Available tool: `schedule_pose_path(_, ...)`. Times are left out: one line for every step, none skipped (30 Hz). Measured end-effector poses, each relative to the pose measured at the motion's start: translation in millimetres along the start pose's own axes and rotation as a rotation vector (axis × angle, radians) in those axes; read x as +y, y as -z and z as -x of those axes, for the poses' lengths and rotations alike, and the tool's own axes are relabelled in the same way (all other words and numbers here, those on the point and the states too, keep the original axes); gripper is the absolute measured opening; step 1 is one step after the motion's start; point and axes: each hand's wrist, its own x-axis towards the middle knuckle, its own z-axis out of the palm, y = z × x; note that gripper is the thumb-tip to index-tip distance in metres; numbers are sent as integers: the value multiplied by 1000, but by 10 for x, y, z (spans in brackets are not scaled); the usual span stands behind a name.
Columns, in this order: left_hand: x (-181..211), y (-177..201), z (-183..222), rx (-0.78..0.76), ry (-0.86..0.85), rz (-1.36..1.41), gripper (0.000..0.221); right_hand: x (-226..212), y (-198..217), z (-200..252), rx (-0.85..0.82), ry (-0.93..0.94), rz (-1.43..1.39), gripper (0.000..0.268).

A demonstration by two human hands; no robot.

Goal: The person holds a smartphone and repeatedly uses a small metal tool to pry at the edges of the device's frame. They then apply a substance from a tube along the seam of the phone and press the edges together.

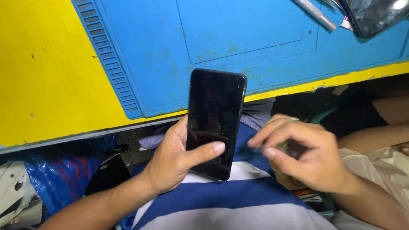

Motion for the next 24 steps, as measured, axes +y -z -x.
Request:
schedule_pose_path(9,7,4,-3,3,-5,43,30,-28,-7,6,0,-2,9)
schedule_pose_path(16,11,6,-9,-11,-71,44,60,-53,-11,-85,-89,-150,10)
schedule_pose_path(22,18,6,-16,-26,-137,46,91,-79,-18,-174,-178,-299,12)
schedule_pose_path(28,20,2,-17,-22,-137,46,122,-109,-2,-171,-181,-301,12)
schedule_pose_path(35,25,0,-26,-35,-163,49,151,-143,12,-191,-210,-368,10)
schedule_pose_path(43,31,-1,-32,-52,-189,51,181,-175,19,-213,-238,-435,8)
schedule_pose_path(36,36,1,-32,-51,-189,51,192,-185,21,-213,-239,-435,8)
schedule_pose_path(31,41,1,-39,-56,-180,50,202,-193,19,-219,-253,-469,8)
schedule_pose_path(27,47,0,-47,-60,-170,48,212,-201,17,-225,-267,-503,9)
schedule_pose_path(29,47,1,-47,-59,-170,48,204,-204,4,-225,-267,-504,9)
schedule_pose_path(32,46,0,-53,-62,-168,49,196,-207,-10,-227,-260,-481,10)
schedule_pose_path(36,46,-3,-61,-65,-165,50,188,-208,-24,-228,-252,-457,10)
schedule_pose_path(46,42,-5,-61,-64,-166,50,180,-213,-32,-227,-252,-458,10)
schedule_pose_path(55,37,-4,-57,-56,-168,51,171,-219,-35,-220,-259,-447,10)
schedule_pose_path(65,32,-3,-52,-47,-170,52,161,-225,-39,-213,-266,-437,9)
schedule_pose_path(66,31,-5,-52,-46,-170,52,157,-227,-43,-212,-266,-437,9)
schedule_pose_path(68,32,-8,-45,-42,-185,52,153,-229,-46,-207,-265,-426,9)
schedule_pose_path(67,31,-7,-36,-37,-199,52,149,-233,-48,-203,-265,-415,9)
schedule_pose_path(64,36,-7,-37,-36,-198,52,145,-238,-47,-203,-266,-415,9)
schedule_pose_path(63,40,-10,-30,-30,-219,56,141,-241,-48,-197,-265,-410,9)
schedule_pose_path(61,43,-12,-24,-23,-239,59,137,-245,-48,-191,-264,-405,8)
schedule_pose_path(65,39,-13,-25,-22,-238,59,136,-243,-51,-190,-266,-405,8)
schedule_pose_path(68,35,-14,-31,-25,-237,60,137,-242,-54,-193,-267,-398,9)
schedule_pose_path(71,30,-15,-36,-28,-236,61,137,-240,-57,-196,-267,-392,9)
